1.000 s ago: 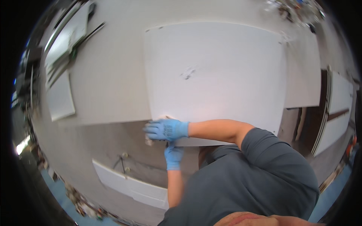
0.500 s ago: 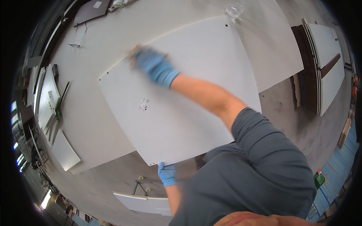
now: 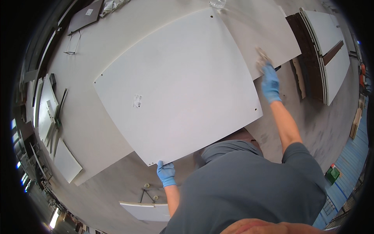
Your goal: The person moves white cabinet panels, wipes one with a cloth, and applies a sealant or adhesive from a syringe into pre-drilled holes. The person handles multiple panels and uses a syringe and cloth during the process.
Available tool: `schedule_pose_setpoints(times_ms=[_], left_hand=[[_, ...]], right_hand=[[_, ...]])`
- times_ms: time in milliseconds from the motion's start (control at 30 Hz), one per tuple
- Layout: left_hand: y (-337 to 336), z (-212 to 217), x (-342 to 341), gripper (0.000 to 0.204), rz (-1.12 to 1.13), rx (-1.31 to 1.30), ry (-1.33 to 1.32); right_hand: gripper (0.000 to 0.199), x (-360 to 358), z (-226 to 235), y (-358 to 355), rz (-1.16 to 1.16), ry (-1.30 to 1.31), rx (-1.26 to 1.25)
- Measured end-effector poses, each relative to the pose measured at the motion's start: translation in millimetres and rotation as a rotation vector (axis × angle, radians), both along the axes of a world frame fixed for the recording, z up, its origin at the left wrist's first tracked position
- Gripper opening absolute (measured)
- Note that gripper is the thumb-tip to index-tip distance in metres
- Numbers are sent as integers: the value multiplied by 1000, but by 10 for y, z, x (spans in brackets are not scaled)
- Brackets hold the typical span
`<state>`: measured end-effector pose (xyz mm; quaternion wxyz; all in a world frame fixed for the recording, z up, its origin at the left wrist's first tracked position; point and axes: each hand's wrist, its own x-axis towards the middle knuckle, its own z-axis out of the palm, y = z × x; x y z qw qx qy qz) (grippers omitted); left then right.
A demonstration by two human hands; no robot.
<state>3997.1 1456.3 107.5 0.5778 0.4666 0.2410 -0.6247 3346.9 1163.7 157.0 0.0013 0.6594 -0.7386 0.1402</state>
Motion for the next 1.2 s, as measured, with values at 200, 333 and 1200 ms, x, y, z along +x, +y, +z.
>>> schedule_pose_setpoints(times_ms=[200, 333, 1200], left_hand=[[-15, -46, 0, 37, -31, 14, -36], [-52, -39, 67, 36, -37, 75, -28], [-153, 75, 114, 36, -138, 94, -34]], right_hand=[[48, -81, 448, 81, -104, 8, -343], [42, 1670, 326, -97, 278, -153, -168], [39, 259, -99, 1268, -117, -140, -124]])
